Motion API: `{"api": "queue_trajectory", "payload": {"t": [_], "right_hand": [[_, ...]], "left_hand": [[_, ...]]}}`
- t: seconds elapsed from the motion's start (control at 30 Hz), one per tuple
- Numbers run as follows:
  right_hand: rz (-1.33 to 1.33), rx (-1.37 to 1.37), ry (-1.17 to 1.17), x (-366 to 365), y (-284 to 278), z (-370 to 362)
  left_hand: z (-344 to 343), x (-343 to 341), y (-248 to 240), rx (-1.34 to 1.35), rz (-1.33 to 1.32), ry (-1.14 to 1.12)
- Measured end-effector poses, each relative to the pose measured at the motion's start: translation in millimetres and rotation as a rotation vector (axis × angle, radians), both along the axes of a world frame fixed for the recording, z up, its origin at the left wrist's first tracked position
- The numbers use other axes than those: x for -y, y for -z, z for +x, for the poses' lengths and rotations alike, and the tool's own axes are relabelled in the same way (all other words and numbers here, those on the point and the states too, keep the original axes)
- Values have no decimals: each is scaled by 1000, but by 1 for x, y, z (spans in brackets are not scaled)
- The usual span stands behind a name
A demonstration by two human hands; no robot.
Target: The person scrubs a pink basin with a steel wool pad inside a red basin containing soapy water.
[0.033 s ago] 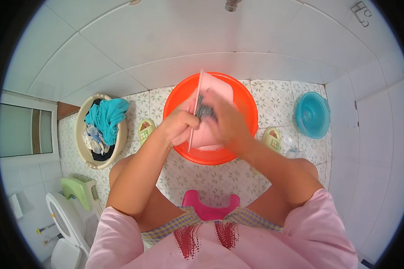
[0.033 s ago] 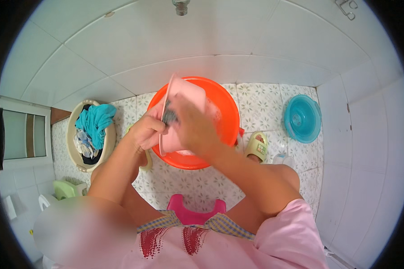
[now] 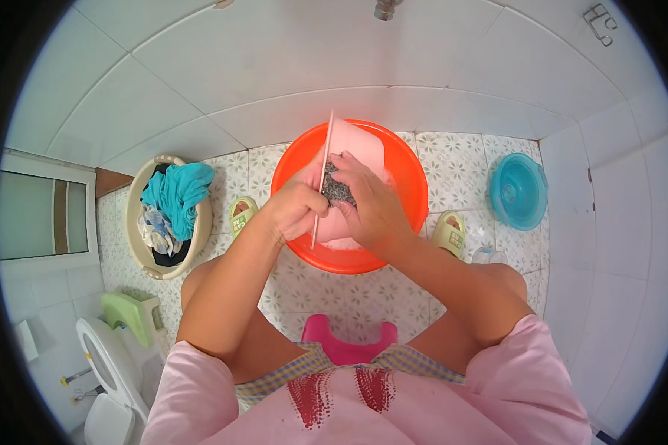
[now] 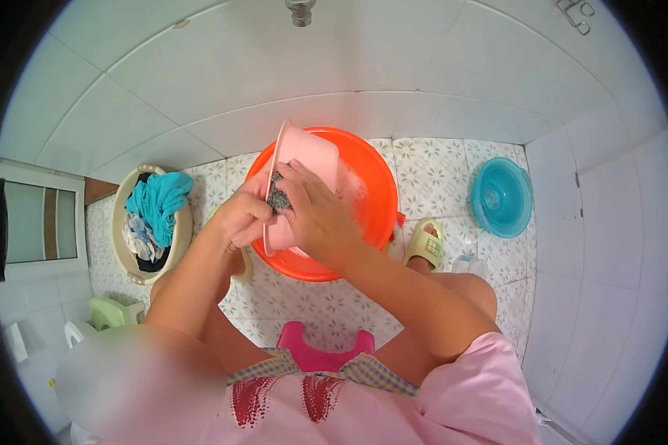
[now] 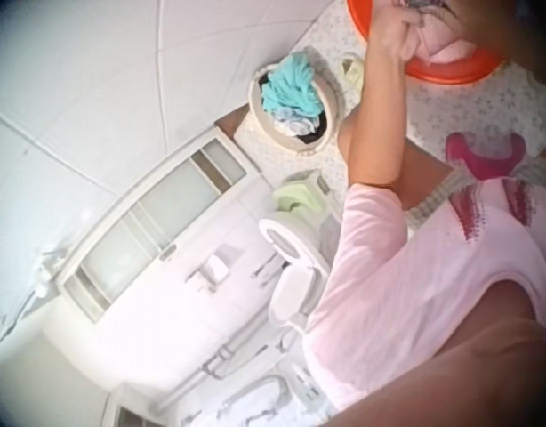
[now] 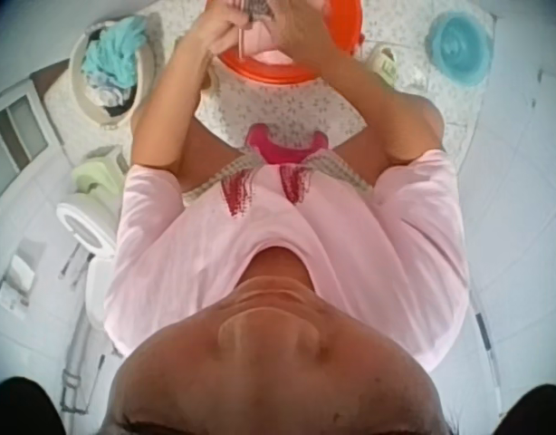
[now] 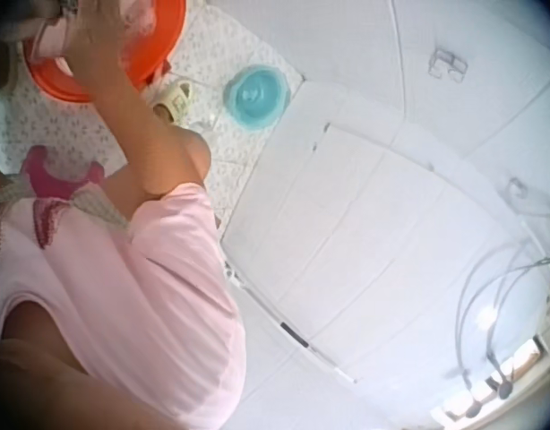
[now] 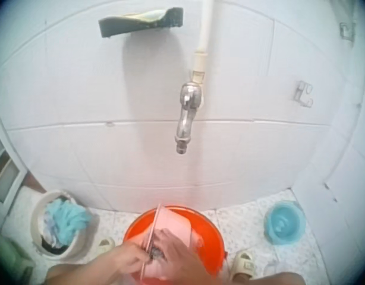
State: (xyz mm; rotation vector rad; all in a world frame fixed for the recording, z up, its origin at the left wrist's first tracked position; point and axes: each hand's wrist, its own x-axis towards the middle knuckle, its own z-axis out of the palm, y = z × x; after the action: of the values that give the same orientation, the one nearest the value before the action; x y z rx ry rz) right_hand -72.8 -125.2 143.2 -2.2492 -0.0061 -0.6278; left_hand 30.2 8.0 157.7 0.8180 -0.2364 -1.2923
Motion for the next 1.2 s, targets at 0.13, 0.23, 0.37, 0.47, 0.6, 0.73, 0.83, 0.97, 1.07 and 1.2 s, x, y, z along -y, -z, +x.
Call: {"api": "queue_trajectory", "payload": {"t": [0.13, 0.23, 0.37, 0.47, 0.6, 0.73, 0.83, 0.97, 1.07, 1.2], "right_hand": [[-6, 58, 43, 29, 0, 17], [197, -38, 214, 45, -31, 30], [50, 50, 97, 9, -19, 7], [-76, 147, -24, -7, -22, -4], [18, 28, 39, 36, -20, 15], [-13, 245, 30, 1, 4, 8], [30, 268, -154, -8, -33, -9], [98, -3, 55, 35, -16, 17], [71, -50, 18, 25, -11, 9], [-123, 125, -240, -2, -18, 0]], "left_hand": [[-10, 10, -23, 34, 6, 29], [-18, 10, -33, -74, -3, 99], [-14, 2, -22, -90, -3, 65], [-6, -4, -14, 8, 66, 29], [-21, 10, -28, -28, 10, -46], [-6, -4, -3, -25, 149, -66], [-4, -3, -14, -36, 168, -117], [-11, 6, -14, 20, 31, -97], [-12, 3, -9, 42, 40, -100], [3, -11, -1, 45, 34, -116]]}}
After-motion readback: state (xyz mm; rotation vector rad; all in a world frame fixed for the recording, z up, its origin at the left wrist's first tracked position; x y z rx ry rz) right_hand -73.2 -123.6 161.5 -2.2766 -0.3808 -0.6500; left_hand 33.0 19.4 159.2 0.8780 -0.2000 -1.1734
